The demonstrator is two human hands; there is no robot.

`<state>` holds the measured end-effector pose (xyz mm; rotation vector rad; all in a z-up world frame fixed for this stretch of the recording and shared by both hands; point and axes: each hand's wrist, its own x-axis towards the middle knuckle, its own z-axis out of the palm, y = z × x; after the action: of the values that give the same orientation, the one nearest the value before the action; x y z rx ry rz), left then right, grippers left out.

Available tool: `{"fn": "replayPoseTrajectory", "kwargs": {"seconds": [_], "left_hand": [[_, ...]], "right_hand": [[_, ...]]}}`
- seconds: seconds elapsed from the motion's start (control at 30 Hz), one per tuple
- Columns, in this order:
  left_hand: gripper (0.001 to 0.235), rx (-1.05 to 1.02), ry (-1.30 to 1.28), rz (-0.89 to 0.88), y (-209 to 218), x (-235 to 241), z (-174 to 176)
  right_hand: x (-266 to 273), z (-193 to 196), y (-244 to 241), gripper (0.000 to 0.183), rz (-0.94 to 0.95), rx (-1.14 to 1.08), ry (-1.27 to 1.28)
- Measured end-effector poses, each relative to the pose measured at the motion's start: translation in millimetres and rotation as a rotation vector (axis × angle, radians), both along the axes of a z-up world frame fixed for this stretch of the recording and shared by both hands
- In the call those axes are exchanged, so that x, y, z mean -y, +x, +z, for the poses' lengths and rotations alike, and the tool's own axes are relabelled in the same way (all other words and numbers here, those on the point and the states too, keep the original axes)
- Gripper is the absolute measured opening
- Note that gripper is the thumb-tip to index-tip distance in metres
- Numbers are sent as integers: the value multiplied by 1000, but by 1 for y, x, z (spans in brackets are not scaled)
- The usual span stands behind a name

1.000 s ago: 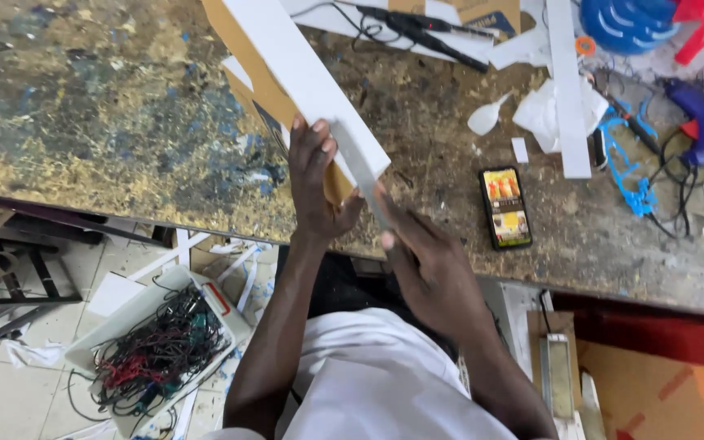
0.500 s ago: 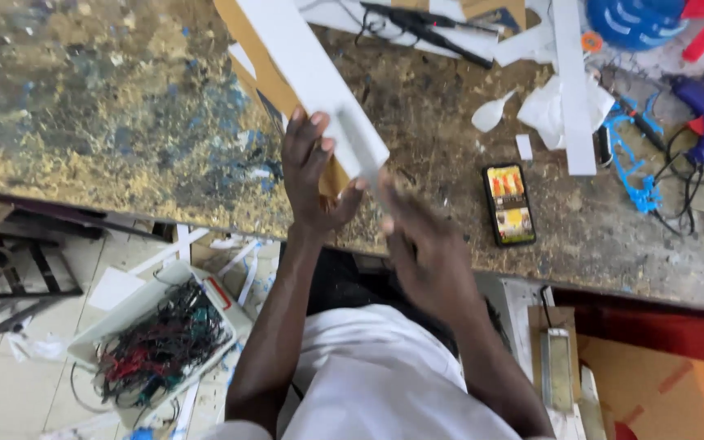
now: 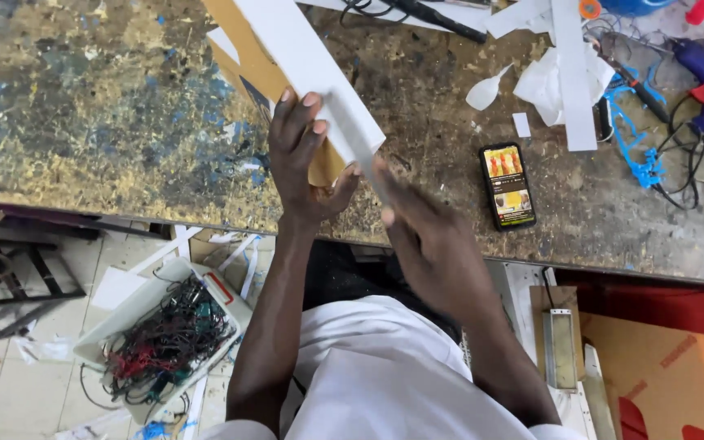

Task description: Filing the edges of a 3D acrylic letter to smooth them during the fabrication process.

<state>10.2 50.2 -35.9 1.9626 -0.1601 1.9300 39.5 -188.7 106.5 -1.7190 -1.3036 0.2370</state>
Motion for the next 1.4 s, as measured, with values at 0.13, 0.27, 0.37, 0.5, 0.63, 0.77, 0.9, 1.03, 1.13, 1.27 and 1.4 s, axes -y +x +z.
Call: {"fn": "replayPoseTrajectory", "kwargs": {"seconds": [0.13,0.27,0.37,0.5,0.63,0.77,0.9,1.03,1.13,1.27,1.4], "left_hand": [[68,-3,19,1,-2,0,-6],[73,-159,-94,9,-13,16,-2],[72,-162,-66,22,-15,10,5],[73,-134,-36,19,-4,6,12],[65,-159,-49,27,-8,11,14],[70,-192,-6,-1,-9,15,8],[65,-171,-25,26,-13,17,13],[76,-191,-18,27,-16,9,14],[45,-154,-5,-16,-15,-2,50],[49,-160,-33,-52,-11,4,76],[63,-281,-32,-37,0,3,73]], "right_hand": [[16,-10,7,52,-3,65,-73],[21,-5,5,59,-23,130,-192],[15,-8,16,65,14,213,-198],[2,-10,20,56,-50,167,-147],[18,-3,16,56,-15,162,-227],[13,-9,20,54,-93,197,-230],[25,-9,5,58,-19,113,-146],[-1,-45,28,59,-128,204,-90],[-17,-79,22,54,-96,54,22],[-24,-164,-13,68,-173,-143,222],[-51,-216,-5,64,-215,-20,347]]}}
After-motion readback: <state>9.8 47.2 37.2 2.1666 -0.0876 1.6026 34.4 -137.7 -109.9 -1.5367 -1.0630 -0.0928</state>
